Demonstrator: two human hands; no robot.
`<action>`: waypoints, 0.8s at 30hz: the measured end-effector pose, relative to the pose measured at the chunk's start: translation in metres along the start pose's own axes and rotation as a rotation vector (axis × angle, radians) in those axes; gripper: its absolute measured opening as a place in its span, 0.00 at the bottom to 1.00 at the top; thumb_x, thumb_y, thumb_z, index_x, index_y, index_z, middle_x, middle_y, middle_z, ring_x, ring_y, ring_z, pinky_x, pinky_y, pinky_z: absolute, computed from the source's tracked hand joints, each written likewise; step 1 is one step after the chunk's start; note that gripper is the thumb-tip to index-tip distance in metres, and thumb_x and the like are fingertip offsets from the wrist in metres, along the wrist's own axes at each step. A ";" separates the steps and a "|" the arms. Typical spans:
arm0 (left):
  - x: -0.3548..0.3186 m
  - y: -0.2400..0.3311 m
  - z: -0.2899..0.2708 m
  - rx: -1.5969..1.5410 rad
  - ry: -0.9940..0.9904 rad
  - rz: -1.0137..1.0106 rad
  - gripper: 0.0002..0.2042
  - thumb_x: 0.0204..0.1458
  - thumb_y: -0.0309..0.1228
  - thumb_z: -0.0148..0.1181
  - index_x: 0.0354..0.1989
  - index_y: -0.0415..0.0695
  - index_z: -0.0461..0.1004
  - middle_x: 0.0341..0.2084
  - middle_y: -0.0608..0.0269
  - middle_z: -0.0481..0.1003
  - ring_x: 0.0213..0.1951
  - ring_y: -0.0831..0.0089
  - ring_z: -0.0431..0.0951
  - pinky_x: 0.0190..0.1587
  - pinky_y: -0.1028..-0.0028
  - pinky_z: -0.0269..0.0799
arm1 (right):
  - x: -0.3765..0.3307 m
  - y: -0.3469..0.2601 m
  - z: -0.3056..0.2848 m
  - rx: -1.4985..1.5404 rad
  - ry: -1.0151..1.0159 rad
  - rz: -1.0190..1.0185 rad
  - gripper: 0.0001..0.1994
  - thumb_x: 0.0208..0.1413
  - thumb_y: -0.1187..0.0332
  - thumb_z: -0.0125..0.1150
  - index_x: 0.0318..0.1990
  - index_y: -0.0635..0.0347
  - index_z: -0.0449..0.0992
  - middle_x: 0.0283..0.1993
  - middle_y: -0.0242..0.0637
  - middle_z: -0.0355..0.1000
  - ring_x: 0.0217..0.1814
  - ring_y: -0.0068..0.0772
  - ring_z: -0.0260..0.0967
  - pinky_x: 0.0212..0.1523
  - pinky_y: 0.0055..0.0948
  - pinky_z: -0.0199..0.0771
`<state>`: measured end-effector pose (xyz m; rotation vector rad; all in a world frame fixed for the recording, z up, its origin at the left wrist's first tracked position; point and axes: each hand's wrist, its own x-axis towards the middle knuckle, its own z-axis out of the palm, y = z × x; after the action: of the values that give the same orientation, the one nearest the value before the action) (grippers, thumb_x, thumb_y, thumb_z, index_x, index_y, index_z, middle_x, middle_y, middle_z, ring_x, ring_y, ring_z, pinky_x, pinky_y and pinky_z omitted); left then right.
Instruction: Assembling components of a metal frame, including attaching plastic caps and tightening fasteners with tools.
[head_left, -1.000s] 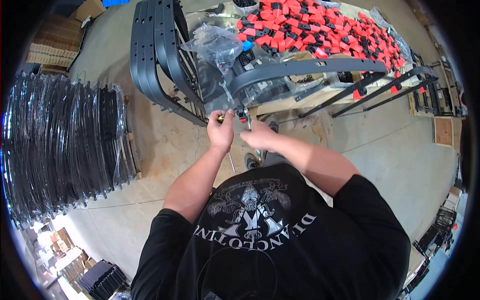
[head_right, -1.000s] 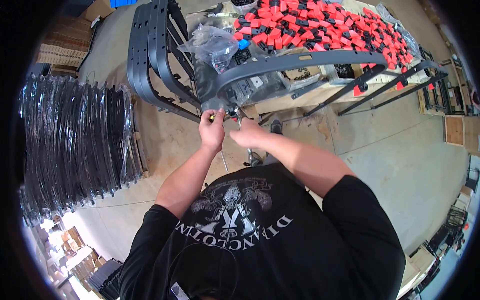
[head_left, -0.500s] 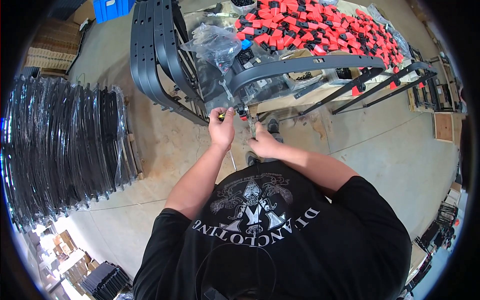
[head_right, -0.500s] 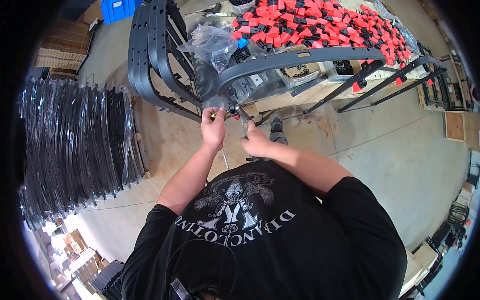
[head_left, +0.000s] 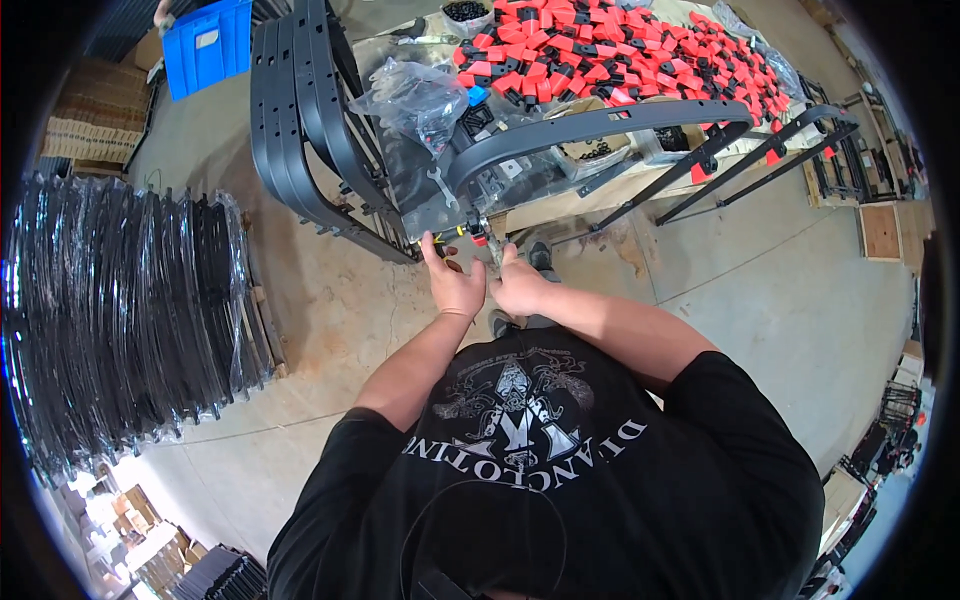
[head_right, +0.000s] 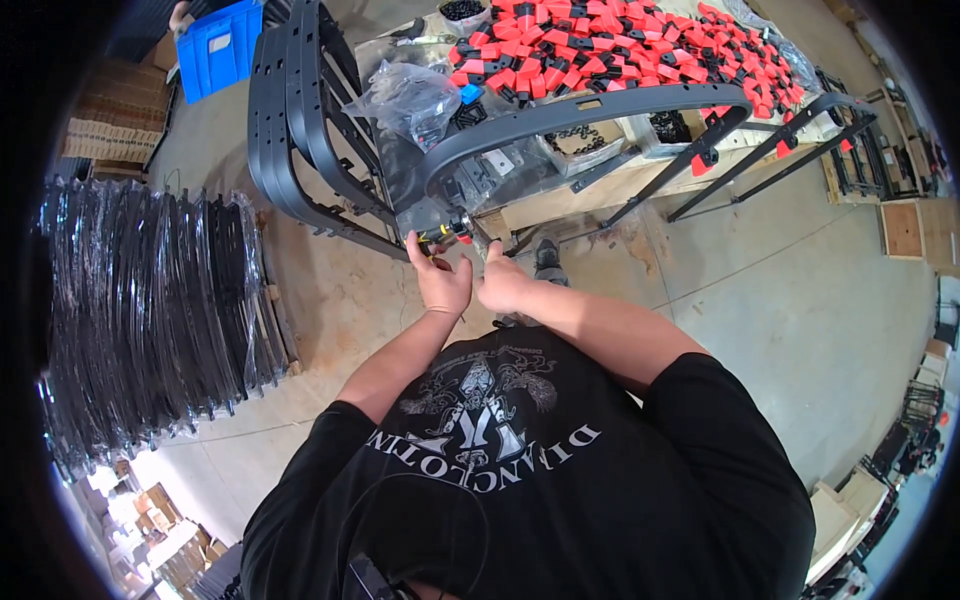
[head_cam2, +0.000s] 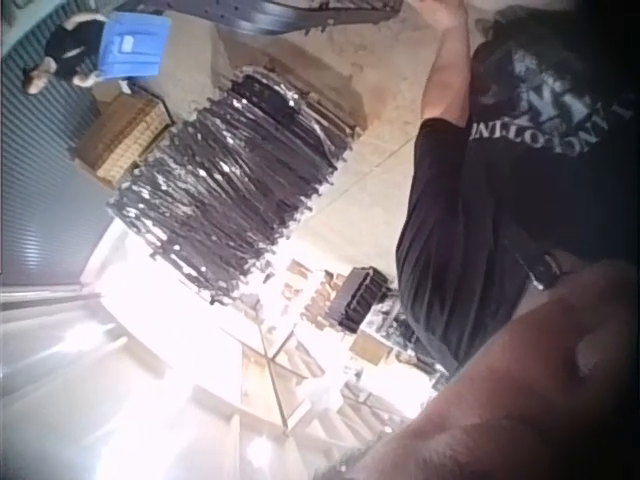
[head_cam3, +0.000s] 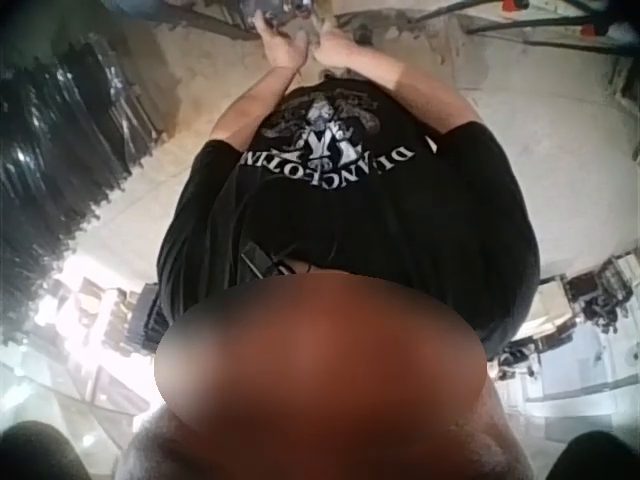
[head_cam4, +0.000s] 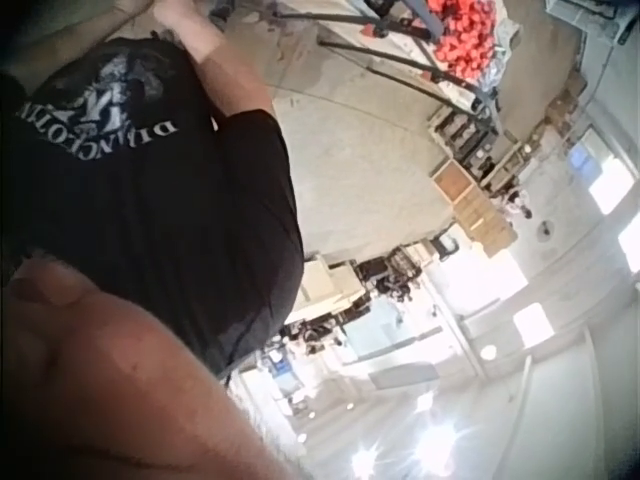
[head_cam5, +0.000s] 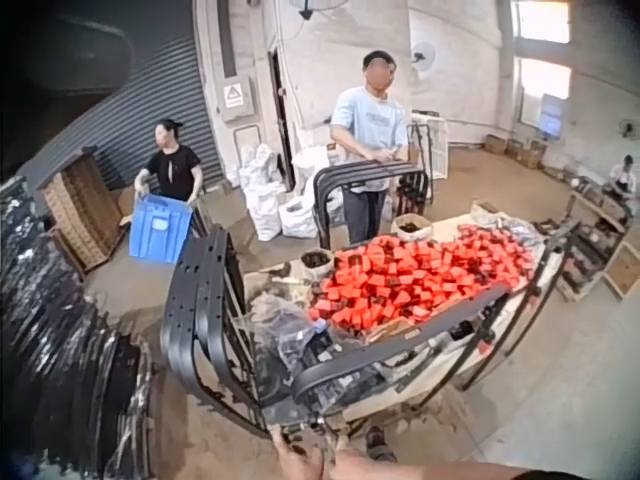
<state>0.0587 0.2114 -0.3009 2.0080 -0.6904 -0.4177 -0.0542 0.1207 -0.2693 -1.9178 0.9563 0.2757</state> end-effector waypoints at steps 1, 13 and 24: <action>-0.002 -0.001 0.003 0.033 0.015 0.014 0.49 0.45 0.27 0.66 0.74 0.46 0.42 0.42 0.59 0.70 0.29 0.69 0.71 0.35 0.67 0.72 | -0.003 0.000 0.000 -0.014 0.007 0.000 0.35 0.57 0.66 0.53 0.64 0.82 0.45 0.46 0.73 0.72 0.53 0.66 0.73 0.55 0.49 0.72; 0.015 0.037 -0.013 -0.234 0.113 -0.023 0.40 0.50 0.23 0.61 0.72 0.42 0.46 0.51 0.48 0.72 0.46 0.65 0.76 0.49 0.70 0.72 | 0.015 0.049 0.026 0.644 0.451 0.150 0.19 0.65 0.61 0.54 0.55 0.65 0.64 0.38 0.60 0.75 0.41 0.57 0.77 0.44 0.48 0.76; 0.049 -0.029 -0.027 -0.623 0.232 -0.467 0.09 0.53 0.26 0.59 0.41 0.44 0.68 0.20 0.71 0.68 0.16 0.79 0.66 0.17 0.74 0.60 | -0.067 0.141 -0.065 1.137 0.430 0.271 0.05 0.62 0.67 0.54 0.41 0.56 0.67 0.25 0.30 0.63 0.23 0.28 0.65 0.26 0.36 0.74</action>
<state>0.1204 0.2111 -0.3134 1.5613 0.0720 -0.5762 -0.2121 0.0653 -0.2900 -0.7963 1.2695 -0.4762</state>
